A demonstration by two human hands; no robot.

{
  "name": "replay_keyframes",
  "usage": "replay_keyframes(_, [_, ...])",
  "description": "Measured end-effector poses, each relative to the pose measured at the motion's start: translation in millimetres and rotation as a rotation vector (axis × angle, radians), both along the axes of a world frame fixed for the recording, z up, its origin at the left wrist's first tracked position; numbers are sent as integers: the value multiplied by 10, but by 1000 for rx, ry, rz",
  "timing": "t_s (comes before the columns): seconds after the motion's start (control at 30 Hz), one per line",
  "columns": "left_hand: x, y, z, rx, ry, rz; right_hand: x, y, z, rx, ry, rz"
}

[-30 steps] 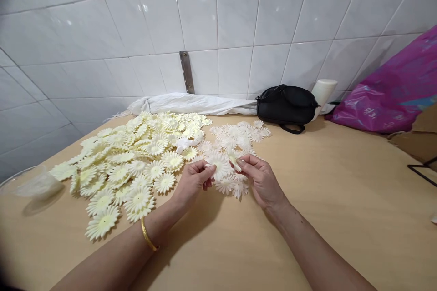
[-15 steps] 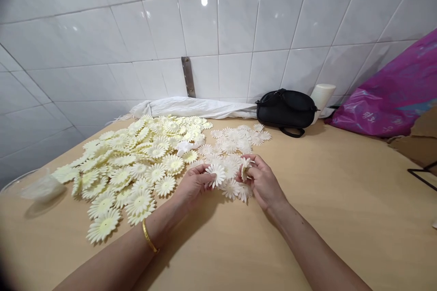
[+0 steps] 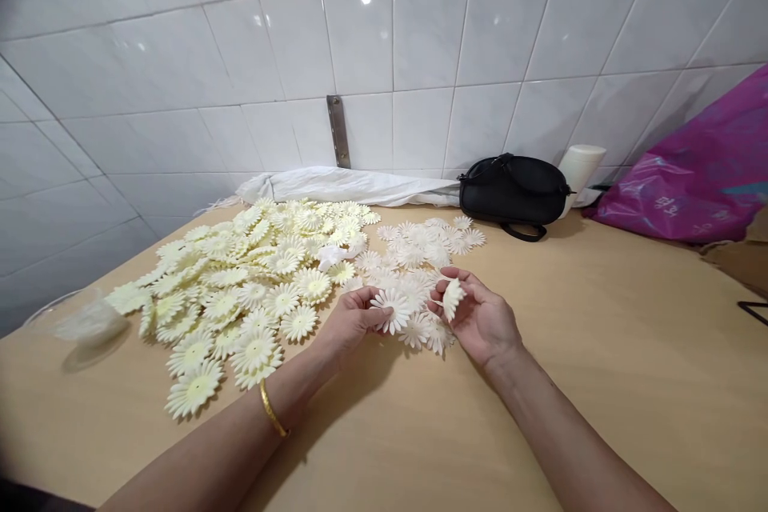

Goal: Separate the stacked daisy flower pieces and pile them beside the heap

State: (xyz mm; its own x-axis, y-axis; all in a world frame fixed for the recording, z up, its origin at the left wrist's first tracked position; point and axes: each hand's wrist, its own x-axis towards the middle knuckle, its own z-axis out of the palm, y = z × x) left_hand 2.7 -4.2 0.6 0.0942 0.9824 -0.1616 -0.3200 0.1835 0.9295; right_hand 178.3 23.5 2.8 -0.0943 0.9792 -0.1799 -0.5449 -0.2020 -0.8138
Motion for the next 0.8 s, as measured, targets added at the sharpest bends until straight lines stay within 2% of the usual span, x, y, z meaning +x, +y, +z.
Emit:
replay_keyframes(0.1, [1, -19, 23, 13, 16, -31, -1, 5, 12, -43, -65, 22])
replay_keyframes(0.2, [7, -30, 21, 58, 40, -60, -42, -24, 30, -9, -241, 69])
replay_keyframes(0.47, [6, -29, -12, 111, 132, -56, -186, -190, 31, 427, -768, 79])
replay_keyframes(0.67, [3, -29, -18, 161, 81, -55, -247, -251, 30, 667, -960, 154])
replay_keyframes(0.8, [31, -51, 5, 106, 33, -41, -288, -296, 53, 685, -980, 129])
